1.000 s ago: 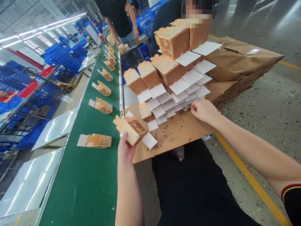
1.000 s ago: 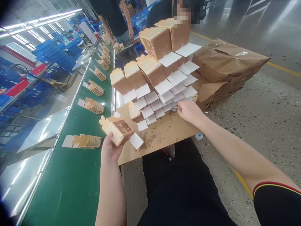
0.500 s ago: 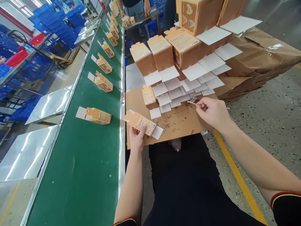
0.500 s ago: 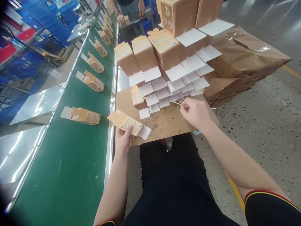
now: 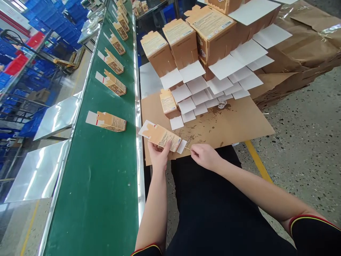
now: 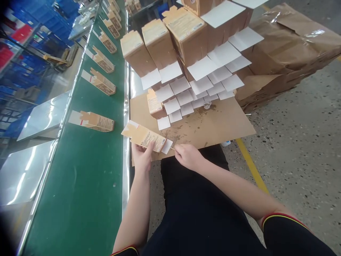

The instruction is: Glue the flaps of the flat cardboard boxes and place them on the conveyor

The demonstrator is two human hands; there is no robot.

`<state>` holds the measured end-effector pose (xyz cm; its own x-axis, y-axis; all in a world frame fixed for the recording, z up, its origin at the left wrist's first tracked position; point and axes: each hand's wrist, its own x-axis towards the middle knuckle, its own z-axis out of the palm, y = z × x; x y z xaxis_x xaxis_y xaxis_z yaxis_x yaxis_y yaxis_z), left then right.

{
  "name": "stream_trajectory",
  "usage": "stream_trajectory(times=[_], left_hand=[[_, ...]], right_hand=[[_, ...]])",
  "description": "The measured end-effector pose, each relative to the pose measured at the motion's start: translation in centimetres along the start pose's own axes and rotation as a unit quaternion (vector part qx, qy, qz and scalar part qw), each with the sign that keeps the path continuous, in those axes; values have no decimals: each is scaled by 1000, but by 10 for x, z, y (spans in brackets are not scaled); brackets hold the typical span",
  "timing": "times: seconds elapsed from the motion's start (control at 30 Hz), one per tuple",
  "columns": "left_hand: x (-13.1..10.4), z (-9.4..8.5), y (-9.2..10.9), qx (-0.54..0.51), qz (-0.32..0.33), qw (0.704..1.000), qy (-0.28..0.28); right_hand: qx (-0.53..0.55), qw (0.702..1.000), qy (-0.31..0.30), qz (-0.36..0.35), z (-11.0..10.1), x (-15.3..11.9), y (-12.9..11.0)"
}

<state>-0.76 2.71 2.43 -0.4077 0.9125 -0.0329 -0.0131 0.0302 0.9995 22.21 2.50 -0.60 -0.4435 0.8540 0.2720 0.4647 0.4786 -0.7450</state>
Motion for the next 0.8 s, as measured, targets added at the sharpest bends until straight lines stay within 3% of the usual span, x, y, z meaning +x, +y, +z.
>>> stream_trajectory(times=[0.13,0.37,0.63,0.8], left_hand=[[-13,7,-6,26,36,999,28],[-34,14,-10,87,64,994,28],[-41,18,-9,155,107,981,41],[-43,24,-23,146,106,982,49]], right_hand=[[61,998,1,-8,0,-15,-9],[135,988,43,66,-22,-43,-15],[162,981,52,90,-35,-50,-18],[180,979,38,86,-31,-54,-21]])
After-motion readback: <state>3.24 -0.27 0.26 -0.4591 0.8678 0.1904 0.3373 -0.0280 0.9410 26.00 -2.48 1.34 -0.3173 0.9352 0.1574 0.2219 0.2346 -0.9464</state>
